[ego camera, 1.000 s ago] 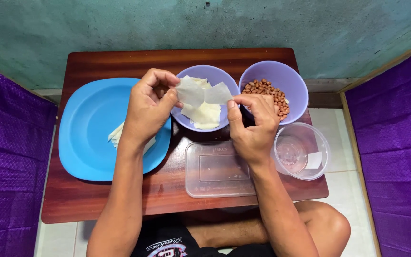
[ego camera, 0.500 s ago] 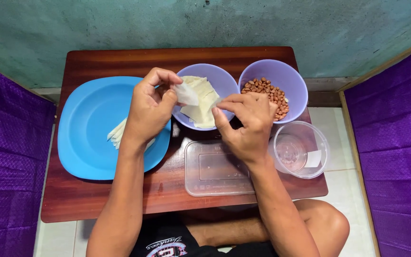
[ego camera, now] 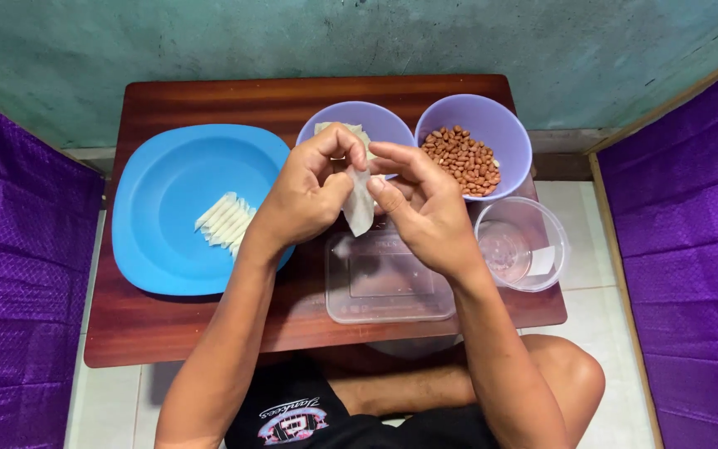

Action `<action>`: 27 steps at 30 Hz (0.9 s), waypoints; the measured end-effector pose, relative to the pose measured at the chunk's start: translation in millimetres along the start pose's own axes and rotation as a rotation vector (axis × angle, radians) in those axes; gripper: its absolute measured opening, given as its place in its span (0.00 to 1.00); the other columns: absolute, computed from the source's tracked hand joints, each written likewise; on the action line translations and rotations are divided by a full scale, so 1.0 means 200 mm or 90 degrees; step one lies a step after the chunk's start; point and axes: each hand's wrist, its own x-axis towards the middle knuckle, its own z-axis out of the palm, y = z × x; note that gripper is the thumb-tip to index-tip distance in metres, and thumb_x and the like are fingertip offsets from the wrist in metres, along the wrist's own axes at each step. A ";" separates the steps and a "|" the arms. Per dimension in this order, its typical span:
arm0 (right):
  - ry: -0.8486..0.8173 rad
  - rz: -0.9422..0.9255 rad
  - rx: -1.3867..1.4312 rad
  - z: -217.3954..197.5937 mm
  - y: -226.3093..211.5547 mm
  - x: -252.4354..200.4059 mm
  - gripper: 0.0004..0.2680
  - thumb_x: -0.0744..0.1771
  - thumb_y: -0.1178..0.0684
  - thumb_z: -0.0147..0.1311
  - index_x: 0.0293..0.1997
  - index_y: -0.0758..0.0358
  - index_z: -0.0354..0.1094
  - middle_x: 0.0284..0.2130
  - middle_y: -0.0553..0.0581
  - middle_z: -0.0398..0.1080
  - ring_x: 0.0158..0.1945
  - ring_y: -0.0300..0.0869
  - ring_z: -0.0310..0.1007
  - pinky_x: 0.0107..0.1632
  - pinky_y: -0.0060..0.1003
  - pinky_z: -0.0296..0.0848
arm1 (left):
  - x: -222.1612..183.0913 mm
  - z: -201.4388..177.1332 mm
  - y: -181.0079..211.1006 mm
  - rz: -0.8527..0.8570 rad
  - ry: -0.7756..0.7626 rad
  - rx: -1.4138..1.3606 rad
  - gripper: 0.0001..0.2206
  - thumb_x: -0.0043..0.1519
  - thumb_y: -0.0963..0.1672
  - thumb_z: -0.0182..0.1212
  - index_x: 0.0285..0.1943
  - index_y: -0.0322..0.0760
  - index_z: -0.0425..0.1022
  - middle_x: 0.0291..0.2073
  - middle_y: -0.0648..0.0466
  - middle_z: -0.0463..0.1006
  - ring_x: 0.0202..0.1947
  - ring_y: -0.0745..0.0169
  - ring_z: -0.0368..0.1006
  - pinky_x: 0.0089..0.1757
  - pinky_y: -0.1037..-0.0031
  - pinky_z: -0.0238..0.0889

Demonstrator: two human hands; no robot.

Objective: The person is manually wrapping individual peanuts in small pieces of dough or wrappers to create peanut rolls.

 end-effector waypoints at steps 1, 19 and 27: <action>0.001 -0.002 -0.001 -0.01 0.01 -0.01 0.15 0.70 0.58 0.54 0.66 0.63 0.64 0.49 0.63 0.73 0.44 0.39 0.73 0.47 0.35 0.80 | 0.00 0.00 0.01 0.002 -0.001 0.000 0.14 0.54 0.33 0.44 0.43 0.35 0.72 0.27 0.56 0.65 0.27 0.72 0.62 0.30 0.78 0.64; 0.128 -0.006 0.020 -0.12 0.04 -0.35 0.13 0.66 0.66 0.61 0.56 0.72 0.71 0.35 0.62 0.73 0.32 0.37 0.73 0.35 0.31 0.78 | -0.25 0.21 -0.05 -0.115 0.027 -0.018 0.22 0.58 0.38 0.71 0.62 0.35 0.75 0.31 0.50 0.82 0.29 0.71 0.75 0.33 0.80 0.71; 0.152 -0.007 0.016 -0.12 0.06 -0.39 0.12 0.66 0.66 0.61 0.55 0.71 0.71 0.35 0.60 0.72 0.32 0.36 0.73 0.35 0.31 0.79 | -0.29 0.23 -0.05 -0.110 0.050 -0.016 0.17 0.65 0.40 0.63 0.64 0.35 0.74 0.32 0.51 0.82 0.29 0.71 0.76 0.34 0.76 0.76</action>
